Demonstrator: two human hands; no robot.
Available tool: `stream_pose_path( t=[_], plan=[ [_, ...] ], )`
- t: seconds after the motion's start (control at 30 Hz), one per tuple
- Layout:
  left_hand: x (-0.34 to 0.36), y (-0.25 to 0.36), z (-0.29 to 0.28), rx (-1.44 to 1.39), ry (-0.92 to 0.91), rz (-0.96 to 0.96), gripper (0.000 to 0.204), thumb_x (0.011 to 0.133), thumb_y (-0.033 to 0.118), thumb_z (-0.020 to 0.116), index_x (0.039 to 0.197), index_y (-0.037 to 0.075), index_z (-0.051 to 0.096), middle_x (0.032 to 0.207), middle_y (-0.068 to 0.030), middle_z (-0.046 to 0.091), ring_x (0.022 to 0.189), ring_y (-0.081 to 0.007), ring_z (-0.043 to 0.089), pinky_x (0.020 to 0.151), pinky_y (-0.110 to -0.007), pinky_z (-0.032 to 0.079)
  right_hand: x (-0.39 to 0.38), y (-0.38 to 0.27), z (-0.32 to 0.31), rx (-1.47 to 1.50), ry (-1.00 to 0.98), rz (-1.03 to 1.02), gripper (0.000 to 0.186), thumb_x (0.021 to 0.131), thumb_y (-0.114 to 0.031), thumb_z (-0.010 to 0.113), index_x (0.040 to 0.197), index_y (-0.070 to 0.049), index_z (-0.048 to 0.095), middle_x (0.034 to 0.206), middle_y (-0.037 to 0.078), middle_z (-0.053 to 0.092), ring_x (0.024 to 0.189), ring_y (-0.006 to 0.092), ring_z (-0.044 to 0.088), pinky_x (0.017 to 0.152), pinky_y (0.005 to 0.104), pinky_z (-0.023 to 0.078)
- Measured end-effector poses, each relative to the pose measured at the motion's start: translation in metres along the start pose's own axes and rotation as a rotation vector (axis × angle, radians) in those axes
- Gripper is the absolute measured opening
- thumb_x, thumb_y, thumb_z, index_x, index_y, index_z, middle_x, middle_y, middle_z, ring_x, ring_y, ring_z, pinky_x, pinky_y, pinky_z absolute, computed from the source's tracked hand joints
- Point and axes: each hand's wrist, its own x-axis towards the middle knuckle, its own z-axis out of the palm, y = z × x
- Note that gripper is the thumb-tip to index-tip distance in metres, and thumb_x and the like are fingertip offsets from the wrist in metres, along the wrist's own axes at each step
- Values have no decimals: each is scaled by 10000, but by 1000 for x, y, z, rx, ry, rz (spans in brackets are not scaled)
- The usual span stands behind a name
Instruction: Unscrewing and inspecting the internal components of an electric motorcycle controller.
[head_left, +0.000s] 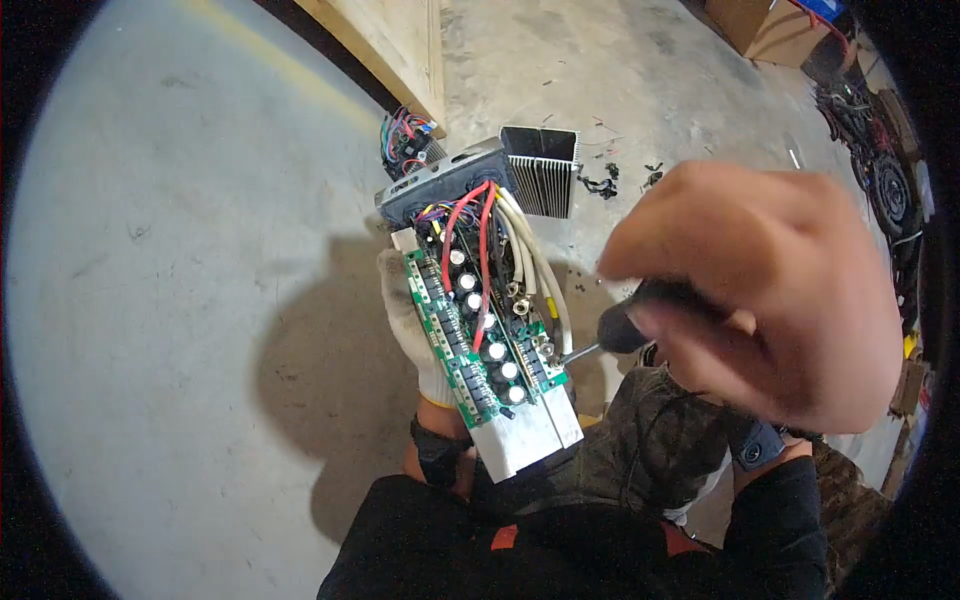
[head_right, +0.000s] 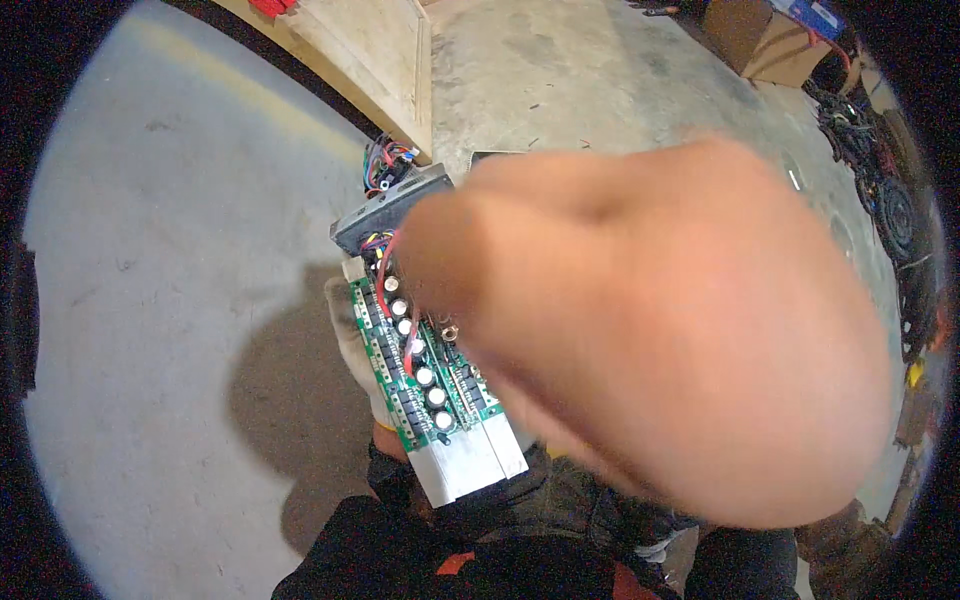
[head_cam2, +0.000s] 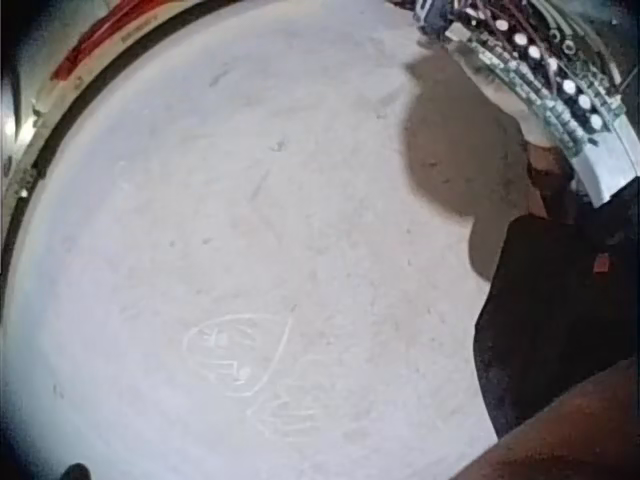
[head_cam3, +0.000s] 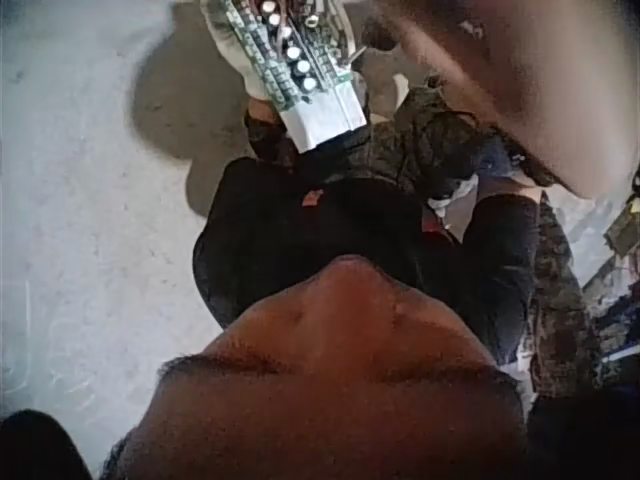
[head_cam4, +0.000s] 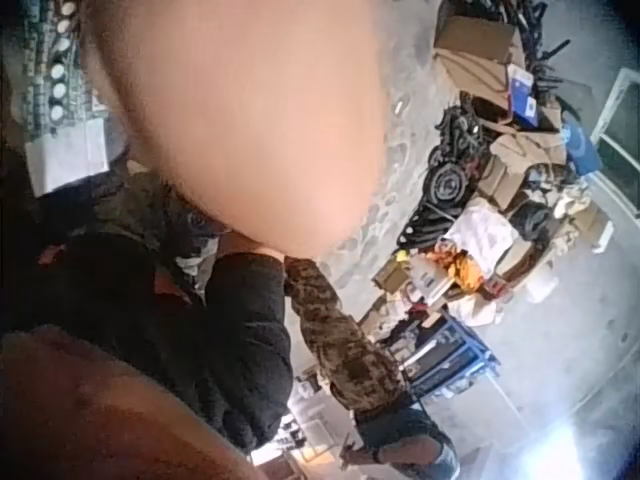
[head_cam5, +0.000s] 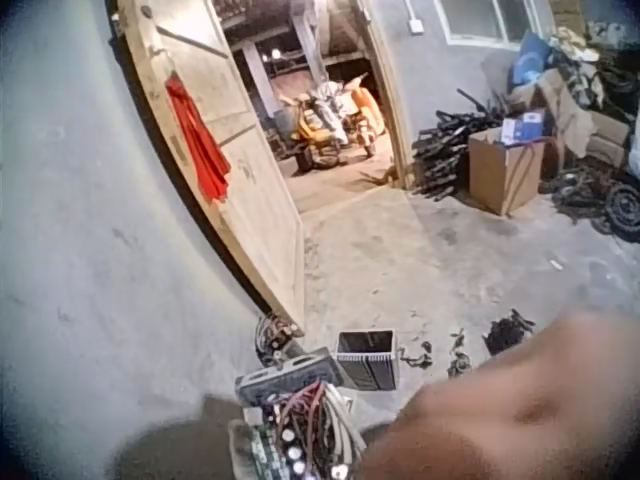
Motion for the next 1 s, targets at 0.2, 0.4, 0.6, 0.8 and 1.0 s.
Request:
stream_pose_path(
  t=[0.2, 0.4, 0.6, 0.8, 1.0],
  plan=[
    [0, -8, 7, -91, -41, -67, 690, 1067, 538, 527, 1547, 43, 494, 1491, -225, 594, 1322, -402, 621, 1114, -602, 515, -2, 1, 14, 66, 116, -74, 301, 892, -191, 752, 1103, 23, 737, 1004, 193, 706, 874, 290, 727, 713, 386, 581],
    [1, -5, -2, 61, 84, 7, 648, 1072, 495, 545, 1534, 42, 508, 1488, -232, 595, 1325, -403, 619, 1112, -588, 524, 1, 39, 58, 355, 321, -285, 276, 894, -138, 718, 1110, 33, 719, 1009, 196, 703, 843, 308, 725, 705, 384, 582],
    [5, 5, -27, -29, -77, -103, 617, 1077, 497, 546, 1477, 29, 565, 1389, -222, 667, 1228, -364, 686, 1056, -567, 569, -4, 16, 5, 121, 87, -181, 314, 892, -190, 781, 1108, 28, 712, 958, 158, 675, 805, 283, 704, 717, 378, 552],
    [-2, 5, 0, 102, 9, -19, 609, 1078, 495, 547, 1471, 29, 564, 1320, -222, 692, 1169, -350, 714, 1029, -546, 593, 3, 4, 6, 63, -17, 60, 394, 880, -256, 805, 1145, 15, 697, 1026, 160, 683, 895, 305, 712, 766, 401, 555],
    [2, -2, 6, 179, 53, -15, 638, 1066, 490, 569, 1503, 27, 529, 1392, -233, 655, 1245, -371, 674, 1076, -564, 561, 0, 5, 13, 29, 151, -43, 365, 884, -207, 769, 1171, 8, 696, 1017, 153, 695, 898, 295, 726, 758, 383, 564]
  ],
)
